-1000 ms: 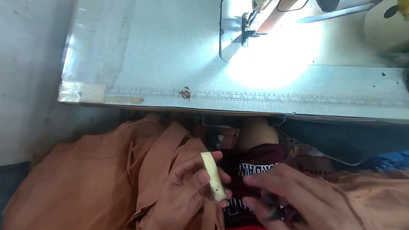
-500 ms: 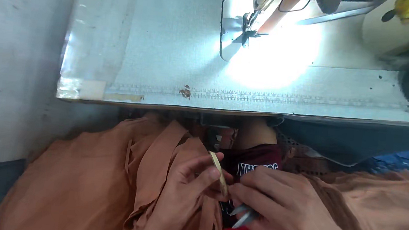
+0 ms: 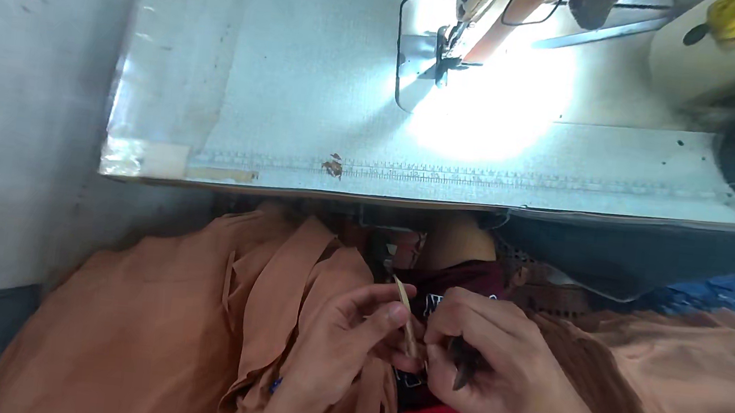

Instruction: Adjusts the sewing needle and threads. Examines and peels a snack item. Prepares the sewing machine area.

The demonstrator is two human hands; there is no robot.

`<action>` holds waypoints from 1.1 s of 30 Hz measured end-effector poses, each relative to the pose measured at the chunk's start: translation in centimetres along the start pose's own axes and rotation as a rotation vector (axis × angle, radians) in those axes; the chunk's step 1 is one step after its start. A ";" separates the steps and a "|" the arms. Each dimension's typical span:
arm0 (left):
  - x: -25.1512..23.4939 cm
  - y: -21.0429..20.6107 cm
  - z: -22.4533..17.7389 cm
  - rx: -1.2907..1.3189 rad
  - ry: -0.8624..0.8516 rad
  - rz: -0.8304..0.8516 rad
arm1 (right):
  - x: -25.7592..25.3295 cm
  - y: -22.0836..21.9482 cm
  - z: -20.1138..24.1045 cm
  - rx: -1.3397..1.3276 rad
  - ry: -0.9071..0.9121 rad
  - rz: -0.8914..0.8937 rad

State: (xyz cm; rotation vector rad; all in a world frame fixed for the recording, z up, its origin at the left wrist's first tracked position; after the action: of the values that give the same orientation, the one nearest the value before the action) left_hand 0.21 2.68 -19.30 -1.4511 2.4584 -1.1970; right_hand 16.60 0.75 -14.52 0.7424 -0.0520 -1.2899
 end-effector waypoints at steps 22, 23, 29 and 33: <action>-0.2 -0.4 0.2 -0.049 0.039 -0.100 | 0.5 -0.1 0.3 0.146 0.036 -0.012; -0.2 -0.5 0.2 -0.055 0.037 -0.097 | 0.5 -0.1 -0.1 0.069 0.002 -0.021; -0.2 -0.2 0.7 -0.182 0.034 -0.060 | 0.6 -0.3 -2.0 -0.316 -0.186 -0.112; 0.6 0.2 -0.4 -0.601 -0.223 -0.234 | 0.9 -0.6 -2.8 -0.402 -0.287 -0.183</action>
State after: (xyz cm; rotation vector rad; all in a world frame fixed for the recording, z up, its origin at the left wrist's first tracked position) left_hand -0.46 2.48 -18.96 -1.9193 2.6580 -0.2691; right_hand 17.62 1.21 -17.35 0.2193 0.0444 -1.5160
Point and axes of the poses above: each hand's wrist, its own x-axis away from the middle knuckle, its own y-axis out of the back of the hand, z = x × y, the point moved 5 cm from there along -x, towards the middle knuckle, and after that the axes turned 1 degree about -x, right-handed, at the moved point
